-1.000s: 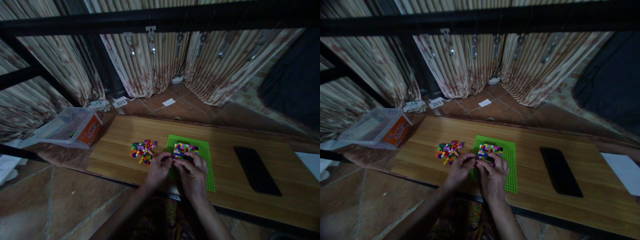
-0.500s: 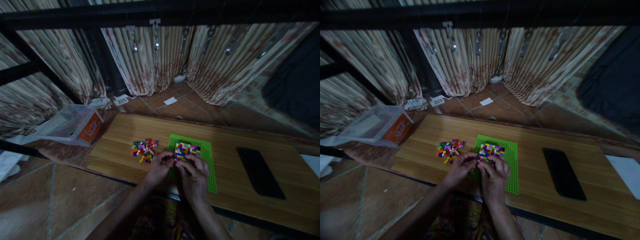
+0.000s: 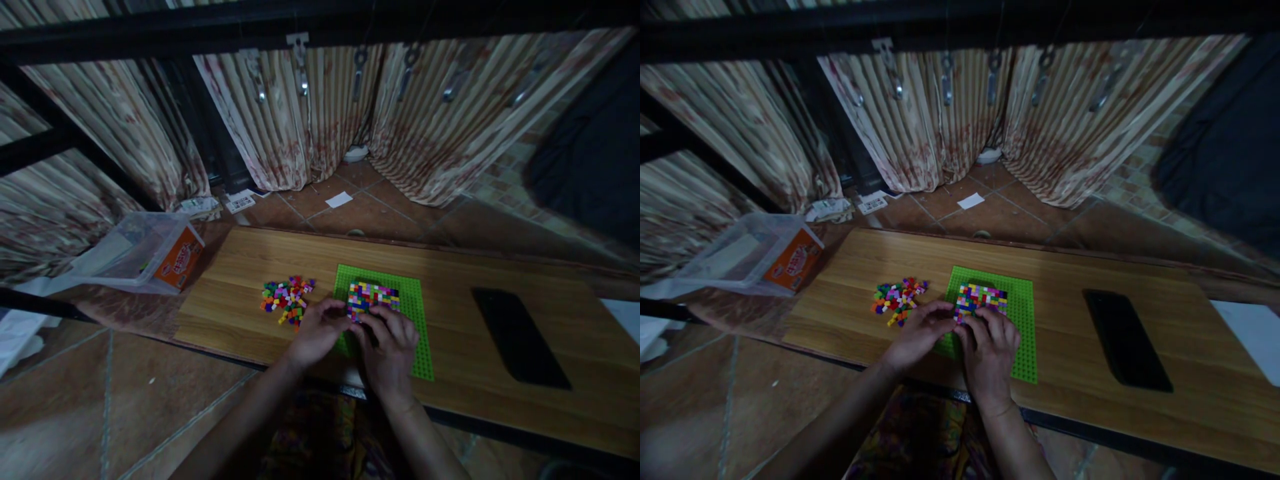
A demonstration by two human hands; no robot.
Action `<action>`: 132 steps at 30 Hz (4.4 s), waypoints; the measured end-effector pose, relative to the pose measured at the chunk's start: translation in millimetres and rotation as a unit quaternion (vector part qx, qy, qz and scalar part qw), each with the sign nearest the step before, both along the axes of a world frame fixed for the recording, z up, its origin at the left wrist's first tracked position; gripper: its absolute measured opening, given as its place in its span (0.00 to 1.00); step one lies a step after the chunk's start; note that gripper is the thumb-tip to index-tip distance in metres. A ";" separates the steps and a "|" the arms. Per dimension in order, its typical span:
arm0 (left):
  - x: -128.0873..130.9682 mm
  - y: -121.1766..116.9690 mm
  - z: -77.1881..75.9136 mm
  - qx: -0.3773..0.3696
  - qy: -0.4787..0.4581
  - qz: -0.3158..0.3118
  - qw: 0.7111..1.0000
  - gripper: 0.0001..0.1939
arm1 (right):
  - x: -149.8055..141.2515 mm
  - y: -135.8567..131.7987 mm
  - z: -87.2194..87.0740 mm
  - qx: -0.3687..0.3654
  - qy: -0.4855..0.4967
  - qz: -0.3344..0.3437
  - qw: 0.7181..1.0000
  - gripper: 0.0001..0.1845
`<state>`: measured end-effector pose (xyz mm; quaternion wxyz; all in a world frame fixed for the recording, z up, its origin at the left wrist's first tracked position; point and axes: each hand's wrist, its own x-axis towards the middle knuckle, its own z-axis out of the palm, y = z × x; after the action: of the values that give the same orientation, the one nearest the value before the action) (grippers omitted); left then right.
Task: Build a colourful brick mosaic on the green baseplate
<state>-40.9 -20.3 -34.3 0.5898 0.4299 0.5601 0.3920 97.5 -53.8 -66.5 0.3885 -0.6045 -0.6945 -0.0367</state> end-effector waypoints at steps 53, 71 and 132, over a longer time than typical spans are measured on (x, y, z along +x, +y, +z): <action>-91.4 -40.7 -12.3 0.159 0.489 0.042 0.857 0.08 | -2.2 -65.2 9.3 -0.005 0.049 0.089 0.995 0.07; -17.1 -71.5 17.0 0.216 0.289 -0.178 0.915 0.11 | -3.4 -64.6 17.6 -0.120 0.111 0.133 0.978 0.10; -22.0 -40.8 10.5 0.238 0.287 -0.029 0.927 0.07 | -9.4 -51.7 -9.9 -0.103 0.062 0.068 0.990 0.11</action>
<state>-62.9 -61.2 -23.8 0.2948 0.6681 0.5828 0.3565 88.1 -105.5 -76.4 0.3677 -0.5935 -0.7091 0.0991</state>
